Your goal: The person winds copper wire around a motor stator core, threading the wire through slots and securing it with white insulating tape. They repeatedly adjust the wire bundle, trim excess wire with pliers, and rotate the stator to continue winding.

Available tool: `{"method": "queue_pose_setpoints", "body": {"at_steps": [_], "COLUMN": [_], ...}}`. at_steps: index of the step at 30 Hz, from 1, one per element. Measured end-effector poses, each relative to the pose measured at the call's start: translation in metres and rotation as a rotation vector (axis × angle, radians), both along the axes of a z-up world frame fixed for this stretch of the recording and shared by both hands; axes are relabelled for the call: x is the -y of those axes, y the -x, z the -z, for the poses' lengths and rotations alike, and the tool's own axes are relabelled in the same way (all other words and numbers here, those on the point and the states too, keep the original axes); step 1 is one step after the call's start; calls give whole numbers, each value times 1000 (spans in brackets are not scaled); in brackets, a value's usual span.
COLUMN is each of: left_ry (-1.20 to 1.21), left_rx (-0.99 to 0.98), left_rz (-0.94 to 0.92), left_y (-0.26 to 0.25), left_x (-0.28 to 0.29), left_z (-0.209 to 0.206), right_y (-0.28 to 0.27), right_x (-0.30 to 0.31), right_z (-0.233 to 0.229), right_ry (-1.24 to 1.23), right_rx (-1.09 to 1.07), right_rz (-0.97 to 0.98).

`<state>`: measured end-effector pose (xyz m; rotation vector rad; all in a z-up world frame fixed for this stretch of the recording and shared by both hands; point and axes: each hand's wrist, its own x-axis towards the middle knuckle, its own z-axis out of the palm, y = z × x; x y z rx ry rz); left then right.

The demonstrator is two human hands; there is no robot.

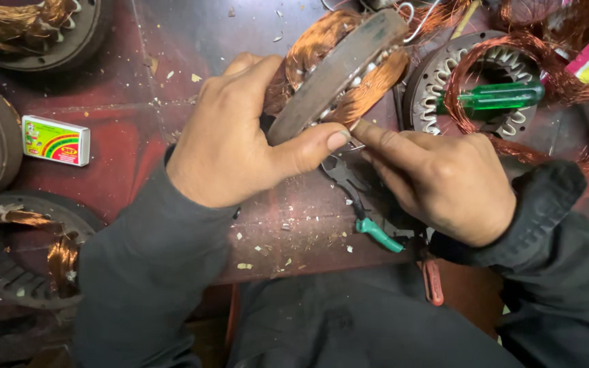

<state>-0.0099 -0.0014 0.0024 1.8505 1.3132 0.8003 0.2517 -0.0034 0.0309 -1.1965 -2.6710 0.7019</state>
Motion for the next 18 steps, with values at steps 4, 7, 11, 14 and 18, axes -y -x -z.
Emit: {"method": "queue_pose_setpoints", "body": {"at_steps": [4,7,11,14,18], "left_ry": [-34,-75,-12,84,141], "left_rx": [-32,14,-75,-110,-54], "left_rz": [38,98,51,55,85], "left_y": [-4,-4,-2,3,5], "left_x": [-1,2,1,-3,-3], "left_z": [-5,-10,-10,-11,-14], "right_y": [-4,-7,-2,0,1], "right_x": [-4,-4,5,9,8], "right_z": [2,4,8,10,8], "right_ry": [130,254,156,71,53], "right_rx": [-43,-48,-68,-79,-86], "right_rz": [39,79,86,72,69]}}
